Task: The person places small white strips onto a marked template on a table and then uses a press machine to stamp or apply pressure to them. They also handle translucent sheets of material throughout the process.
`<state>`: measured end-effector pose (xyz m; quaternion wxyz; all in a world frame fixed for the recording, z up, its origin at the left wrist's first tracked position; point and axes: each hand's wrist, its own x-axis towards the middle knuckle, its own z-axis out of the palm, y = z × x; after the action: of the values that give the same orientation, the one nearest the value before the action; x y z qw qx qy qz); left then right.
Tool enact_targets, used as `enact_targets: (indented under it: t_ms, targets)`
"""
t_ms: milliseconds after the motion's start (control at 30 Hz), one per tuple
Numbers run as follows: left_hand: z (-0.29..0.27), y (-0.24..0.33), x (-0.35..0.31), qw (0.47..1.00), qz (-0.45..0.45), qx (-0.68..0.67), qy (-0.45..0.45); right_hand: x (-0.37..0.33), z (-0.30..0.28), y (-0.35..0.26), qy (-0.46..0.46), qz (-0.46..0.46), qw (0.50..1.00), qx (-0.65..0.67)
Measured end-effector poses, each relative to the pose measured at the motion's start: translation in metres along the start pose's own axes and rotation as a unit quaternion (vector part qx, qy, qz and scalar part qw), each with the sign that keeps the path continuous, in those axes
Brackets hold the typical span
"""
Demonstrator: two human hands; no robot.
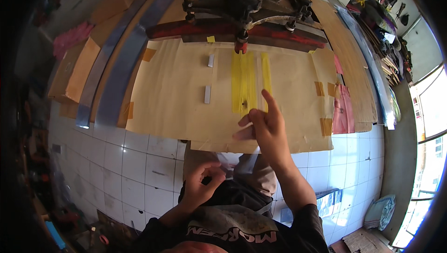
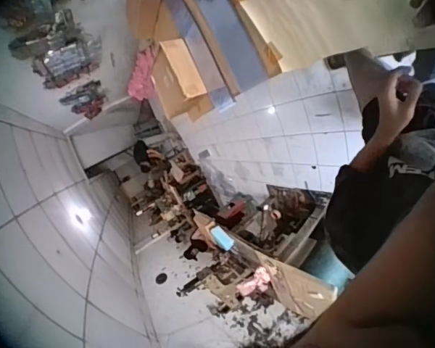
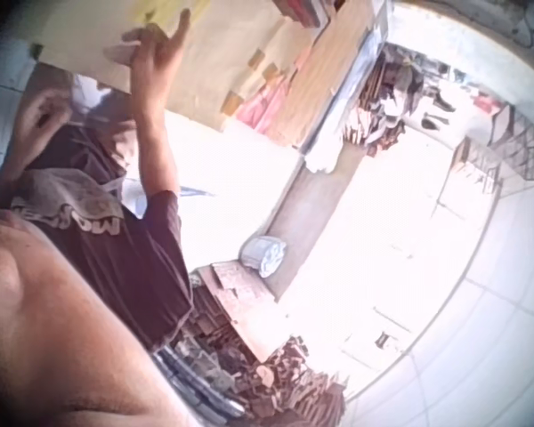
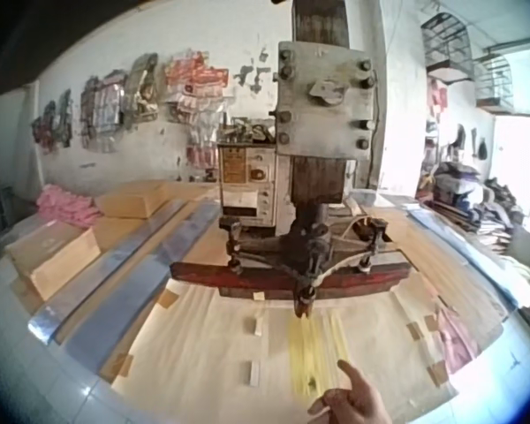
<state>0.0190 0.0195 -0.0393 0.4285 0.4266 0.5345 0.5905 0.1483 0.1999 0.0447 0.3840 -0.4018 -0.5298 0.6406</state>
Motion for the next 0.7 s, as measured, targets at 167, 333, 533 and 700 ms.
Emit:
enact_targets:
  t_ms: [167, 333, 533, 700]
  targets:
    - [0.000, 0.006, 0.001, 0.998, -0.042, -0.039, -0.002, 0.008, 0.010, 0.000, 0.155, -0.312, 0.823, -0.448]
    - [-0.001, 0.014, -0.002, 0.993, -0.065, -0.095, 0.006, -0.002, 0.016, 0.015, -0.014, -0.275, 0.800, -0.533]
    - [-0.001, 0.016, 0.001, 0.990, -0.081, -0.111, 0.000, -0.004, 0.027, 0.018, -0.004, -0.267, 0.749, -0.607]
    - [-0.009, 0.018, -0.001, 0.986, -0.111, -0.127, -0.010, -0.003, 0.034, 0.020, 0.005, -0.279, 0.743, -0.608]
